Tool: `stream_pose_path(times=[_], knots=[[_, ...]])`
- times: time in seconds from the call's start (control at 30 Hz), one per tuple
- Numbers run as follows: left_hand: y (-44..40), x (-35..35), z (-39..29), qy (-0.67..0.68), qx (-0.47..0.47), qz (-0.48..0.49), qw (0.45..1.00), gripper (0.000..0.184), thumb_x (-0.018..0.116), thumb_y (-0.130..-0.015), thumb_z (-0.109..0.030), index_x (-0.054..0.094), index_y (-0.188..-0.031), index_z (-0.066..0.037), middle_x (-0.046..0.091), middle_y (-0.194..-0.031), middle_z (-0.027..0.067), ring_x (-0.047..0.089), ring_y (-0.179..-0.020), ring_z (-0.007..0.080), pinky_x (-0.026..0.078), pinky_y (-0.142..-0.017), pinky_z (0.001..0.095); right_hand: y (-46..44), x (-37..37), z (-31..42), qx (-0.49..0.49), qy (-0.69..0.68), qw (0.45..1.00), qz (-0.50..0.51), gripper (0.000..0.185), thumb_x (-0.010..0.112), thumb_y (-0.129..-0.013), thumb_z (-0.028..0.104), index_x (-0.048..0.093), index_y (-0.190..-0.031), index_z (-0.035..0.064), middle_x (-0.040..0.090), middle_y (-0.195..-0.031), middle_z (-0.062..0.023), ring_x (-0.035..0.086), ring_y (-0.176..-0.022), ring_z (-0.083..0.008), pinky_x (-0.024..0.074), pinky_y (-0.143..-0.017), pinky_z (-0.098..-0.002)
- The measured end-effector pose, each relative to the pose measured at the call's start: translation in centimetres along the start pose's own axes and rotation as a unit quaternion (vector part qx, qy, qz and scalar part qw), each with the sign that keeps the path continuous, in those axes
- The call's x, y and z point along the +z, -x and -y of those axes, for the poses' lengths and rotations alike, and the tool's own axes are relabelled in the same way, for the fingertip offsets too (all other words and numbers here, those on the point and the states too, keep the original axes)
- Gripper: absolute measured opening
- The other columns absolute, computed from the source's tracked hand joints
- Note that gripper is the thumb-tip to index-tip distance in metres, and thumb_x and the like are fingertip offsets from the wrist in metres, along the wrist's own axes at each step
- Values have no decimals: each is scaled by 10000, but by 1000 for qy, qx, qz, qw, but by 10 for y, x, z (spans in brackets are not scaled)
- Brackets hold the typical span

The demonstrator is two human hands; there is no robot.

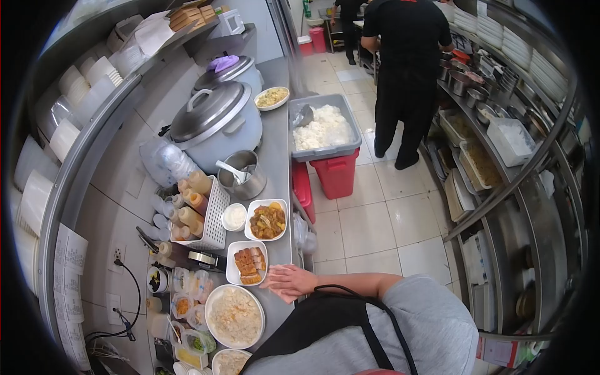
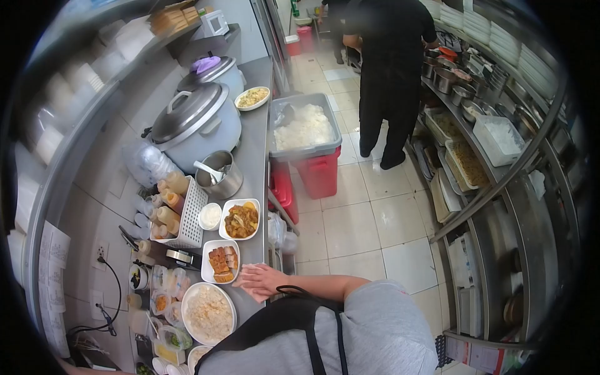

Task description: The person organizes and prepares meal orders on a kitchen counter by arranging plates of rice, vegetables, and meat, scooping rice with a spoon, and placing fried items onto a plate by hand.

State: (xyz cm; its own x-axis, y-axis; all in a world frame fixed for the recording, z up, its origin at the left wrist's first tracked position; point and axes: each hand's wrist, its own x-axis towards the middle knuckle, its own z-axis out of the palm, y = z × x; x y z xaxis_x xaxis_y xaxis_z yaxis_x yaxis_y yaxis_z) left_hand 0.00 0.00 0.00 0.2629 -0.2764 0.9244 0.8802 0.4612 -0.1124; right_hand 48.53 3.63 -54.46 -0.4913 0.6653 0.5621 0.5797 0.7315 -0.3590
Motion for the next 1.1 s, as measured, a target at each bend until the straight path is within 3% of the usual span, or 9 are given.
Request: stream_pose_path(times=[1.1], knots=[[1, -2, -2, -3, -10, 8, 1000, 249, 557, -726, -254, 507, -558, -78, 525, -580, 110, 502, -530, 308, 390, -481, 419, -2, -8, 3, 2, -6, 1000, 23, 435, 445, -840, 323, 454, -1251, 180, 371, -1335, -76, 276, -1273, -264, 168, -1016, -448]])
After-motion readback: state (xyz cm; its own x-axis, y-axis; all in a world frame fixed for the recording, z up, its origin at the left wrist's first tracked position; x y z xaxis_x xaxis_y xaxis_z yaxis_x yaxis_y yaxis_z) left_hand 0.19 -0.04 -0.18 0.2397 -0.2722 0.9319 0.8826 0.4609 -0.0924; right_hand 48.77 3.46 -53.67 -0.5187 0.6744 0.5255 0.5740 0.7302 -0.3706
